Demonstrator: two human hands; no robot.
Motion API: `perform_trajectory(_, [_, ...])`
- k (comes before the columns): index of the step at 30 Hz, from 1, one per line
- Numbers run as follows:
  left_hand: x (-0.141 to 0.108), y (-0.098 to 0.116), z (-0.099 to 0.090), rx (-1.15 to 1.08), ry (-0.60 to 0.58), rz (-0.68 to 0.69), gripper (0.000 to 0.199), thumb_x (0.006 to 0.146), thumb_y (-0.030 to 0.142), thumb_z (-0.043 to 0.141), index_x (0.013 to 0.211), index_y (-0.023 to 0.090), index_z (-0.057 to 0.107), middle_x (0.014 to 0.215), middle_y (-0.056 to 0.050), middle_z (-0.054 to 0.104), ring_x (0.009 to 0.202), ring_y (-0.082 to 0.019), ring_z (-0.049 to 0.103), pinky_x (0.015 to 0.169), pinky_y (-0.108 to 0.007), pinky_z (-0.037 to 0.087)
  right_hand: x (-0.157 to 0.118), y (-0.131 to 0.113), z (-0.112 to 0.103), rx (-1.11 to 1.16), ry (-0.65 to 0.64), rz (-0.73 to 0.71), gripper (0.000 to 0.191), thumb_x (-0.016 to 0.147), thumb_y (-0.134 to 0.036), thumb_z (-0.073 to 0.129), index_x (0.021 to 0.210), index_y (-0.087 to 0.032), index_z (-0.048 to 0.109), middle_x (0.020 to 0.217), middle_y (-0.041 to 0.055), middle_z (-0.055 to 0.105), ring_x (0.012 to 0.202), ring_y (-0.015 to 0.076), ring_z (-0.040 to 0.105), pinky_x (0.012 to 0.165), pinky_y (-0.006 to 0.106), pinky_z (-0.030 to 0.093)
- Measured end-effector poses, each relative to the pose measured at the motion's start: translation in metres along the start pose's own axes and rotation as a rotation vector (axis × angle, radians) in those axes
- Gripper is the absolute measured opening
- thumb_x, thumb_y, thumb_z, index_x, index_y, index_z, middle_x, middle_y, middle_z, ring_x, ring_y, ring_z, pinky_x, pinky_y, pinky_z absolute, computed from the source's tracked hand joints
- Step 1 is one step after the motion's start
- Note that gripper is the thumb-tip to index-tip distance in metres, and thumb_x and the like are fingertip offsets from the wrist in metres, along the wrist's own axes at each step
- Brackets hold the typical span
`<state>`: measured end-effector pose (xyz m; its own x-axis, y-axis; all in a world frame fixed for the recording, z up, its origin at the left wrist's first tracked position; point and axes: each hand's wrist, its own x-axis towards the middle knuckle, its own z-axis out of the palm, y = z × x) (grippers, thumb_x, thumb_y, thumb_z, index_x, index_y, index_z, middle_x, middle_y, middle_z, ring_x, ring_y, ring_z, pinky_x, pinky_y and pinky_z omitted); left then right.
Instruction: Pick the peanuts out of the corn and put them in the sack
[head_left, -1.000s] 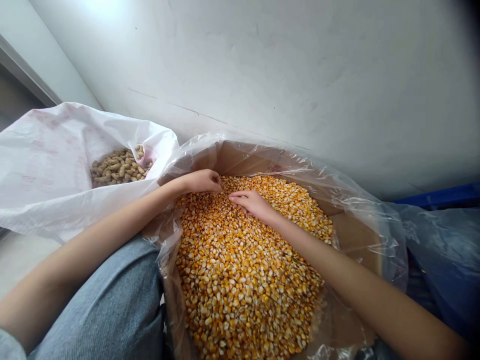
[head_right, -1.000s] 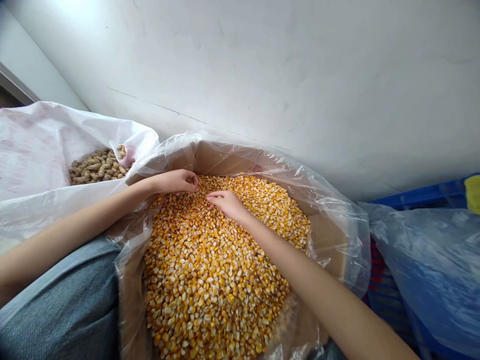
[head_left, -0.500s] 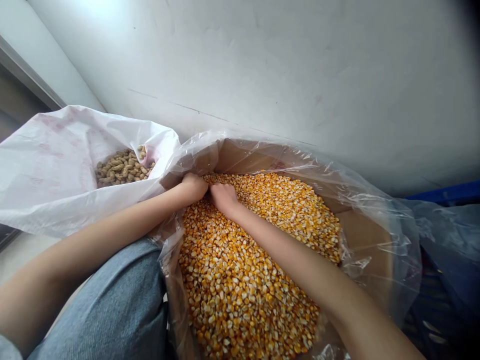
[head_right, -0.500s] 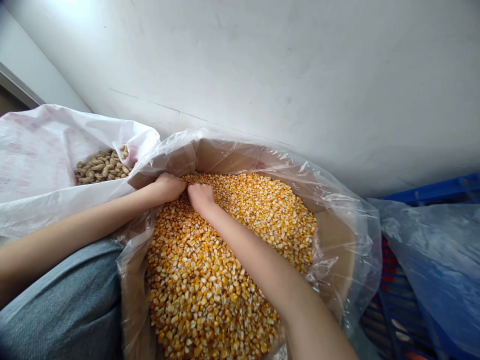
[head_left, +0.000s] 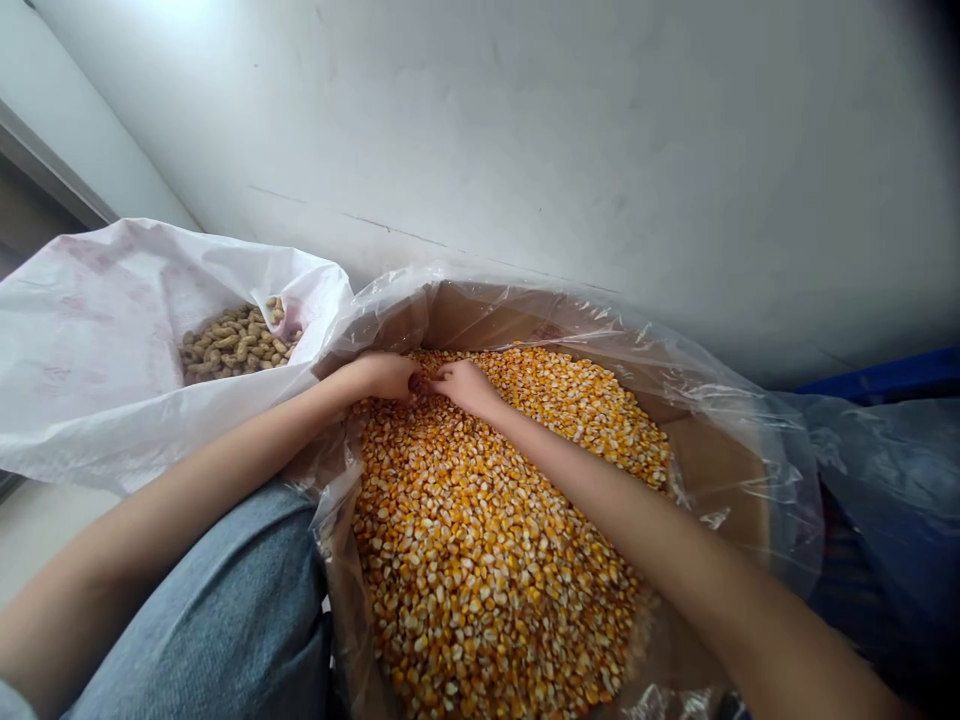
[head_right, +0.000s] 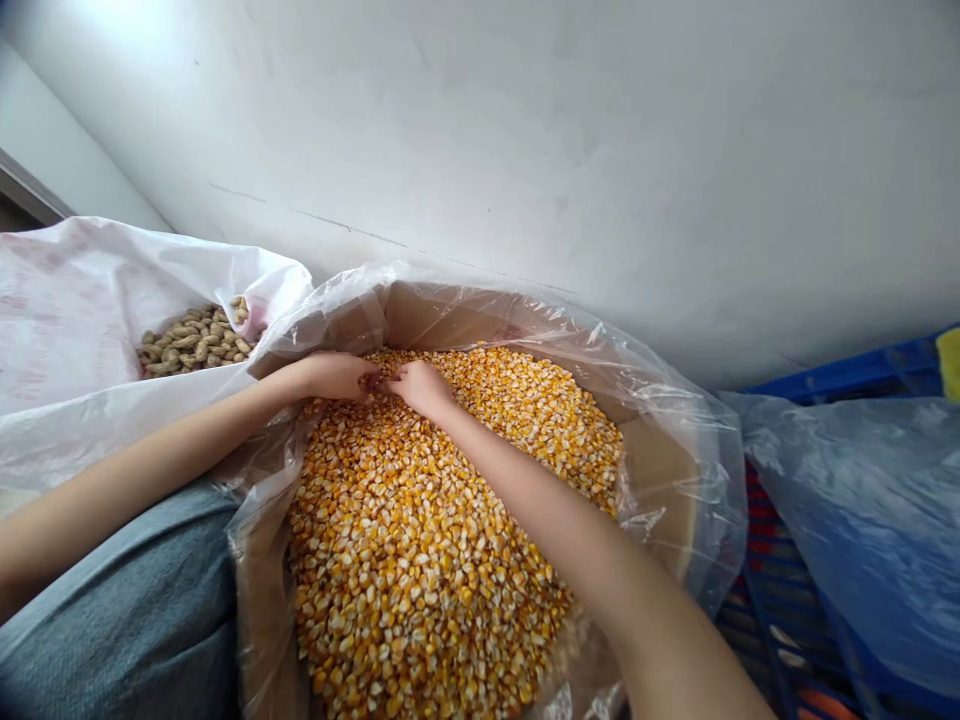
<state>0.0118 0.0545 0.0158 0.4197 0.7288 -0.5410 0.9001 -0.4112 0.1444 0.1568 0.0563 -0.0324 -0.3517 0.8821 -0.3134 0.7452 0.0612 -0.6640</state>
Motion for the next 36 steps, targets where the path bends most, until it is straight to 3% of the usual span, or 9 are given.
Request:
perform_trajectory(3, [0.004, -0.005, 0.0, -0.167, 0.046, 0.047, 0.039, 0.064, 0.042, 0.049, 0.092, 0.015, 0.058, 0.084, -0.006, 0.062, 0.069, -0.017, 0.053, 0.058, -0.022, 0.036, -0.008, 0.014, -0.018, 0.39, -0.064, 0.063, 0.032, 0.061, -0.046, 0.056, 0.069, -0.015, 0.057, 0.059, 0.0001, 0.052, 0.041, 0.0054, 0.037, 0.037, 0.018, 0.023])
perform_trajectory(5, [0.005, -0.007, 0.001, -0.308, 0.053, 0.075, 0.037, 0.064, 0.045, 0.05, 0.082, 0.014, 0.06, 0.075, -0.003, 0.061, 0.063, -0.014, 0.051, 0.056, -0.021, 0.035, -0.015, 0.022, -0.03, 0.693, -0.149, 0.135, 0.028, 0.064, -0.043, 0.054, 0.069, -0.016, 0.053, 0.06, -0.0021, 0.048, 0.037, 0.0025, 0.029, 0.033, 0.017, 0.015])
perform_trajectory(8, [0.003, -0.006, 0.001, -0.65, 0.03, 0.11, 0.036, 0.064, 0.047, 0.051, 0.074, 0.013, 0.059, 0.066, -0.001, 0.057, 0.05, -0.008, 0.045, 0.046, -0.02, 0.032, -0.025, 0.03, -0.045, 1.048, -0.242, 0.18, 0.015, 0.067, -0.032, 0.048, 0.066, -0.016, 0.047, 0.059, -0.0032, 0.045, 0.036, 0.002, 0.027, 0.032, 0.015, 0.012])
perform_trajectory(12, [-0.005, 0.0, -0.006, -1.26, -0.123, 0.18, 0.024, 0.07, 0.037, 0.047, 0.071, 0.014, 0.052, 0.057, 0.001, 0.048, 0.036, -0.002, 0.031, 0.032, -0.016, 0.021, -0.036, 0.037, -0.057, 1.295, -0.299, 0.201, 0.011, 0.068, -0.027, 0.041, 0.067, -0.017, 0.045, 0.06, -0.0026, 0.045, 0.039, 0.0036, 0.032, 0.032, 0.014, 0.013])
perform_trajectory(17, [-0.011, 0.004, -0.016, -1.819, -0.2, 0.26, 0.015, 0.074, 0.026, 0.037, 0.069, 0.014, 0.045, 0.051, 0.004, 0.039, 0.031, -0.001, 0.024, 0.026, -0.011, 0.015, -0.043, 0.045, -0.054, 1.225, -0.289, 0.246, 0.023, 0.071, -0.036, 0.048, 0.062, -0.016, 0.043, 0.059, -0.0022, 0.046, 0.041, 0.0039, 0.037, 0.03, 0.013, 0.015])
perform_trajectory(23, [-0.014, 0.001, -0.019, -2.115, -0.313, 0.374, 0.017, 0.074, 0.025, 0.034, 0.075, 0.012, 0.046, 0.051, 0.003, 0.04, 0.029, -0.002, 0.025, 0.022, -0.011, 0.013, -0.044, 0.047, -0.044, 1.156, -0.328, 0.306, 0.017, 0.07, -0.033, 0.052, 0.071, -0.016, 0.05, 0.057, -0.0029, 0.046, 0.04, 0.0025, 0.038, 0.029, 0.011, 0.016])
perform_trajectory(32, [-0.012, 0.004, -0.015, -2.156, -0.326, 0.368, 0.022, 0.079, 0.034, 0.038, 0.07, 0.015, 0.045, 0.05, 0.004, 0.041, 0.027, -0.002, 0.028, 0.023, -0.01, 0.014, -0.044, 0.046, -0.04, 1.139, -0.315, 0.343, 0.022, 0.071, -0.035, 0.049, 0.062, -0.016, 0.045, 0.053, -0.0032, 0.045, 0.037, 0.0029, 0.037, 0.029, 0.012, 0.014])
perform_trajectory(34, [-0.023, 0.007, -0.021, -2.103, -0.252, 0.39, 0.022, 0.078, 0.034, 0.039, 0.068, 0.015, 0.044, 0.049, 0.005, 0.039, 0.026, -0.001, 0.025, 0.023, -0.01, 0.013, -0.045, 0.043, -0.041, 1.11, -0.322, 0.353, 0.026, 0.071, -0.037, 0.049, 0.058, -0.015, 0.04, 0.051, -0.0037, 0.044, 0.035, 0.0019, 0.033, 0.029, 0.012, 0.01])
perform_trajectory(36, [-0.042, 0.006, -0.029, -2.046, -0.062, 0.43, 0.023, 0.078, 0.037, 0.04, 0.068, 0.016, 0.043, 0.048, 0.006, 0.038, 0.025, -0.001, 0.022, 0.022, -0.011, 0.012, -0.046, 0.032, -0.044, 1.029, -0.297, 0.345, 0.029, 0.071, -0.038, 0.049, 0.056, -0.015, 0.038, 0.05, -0.004, 0.043, 0.032, 0.001, 0.029, 0.029, 0.013, 0.007])
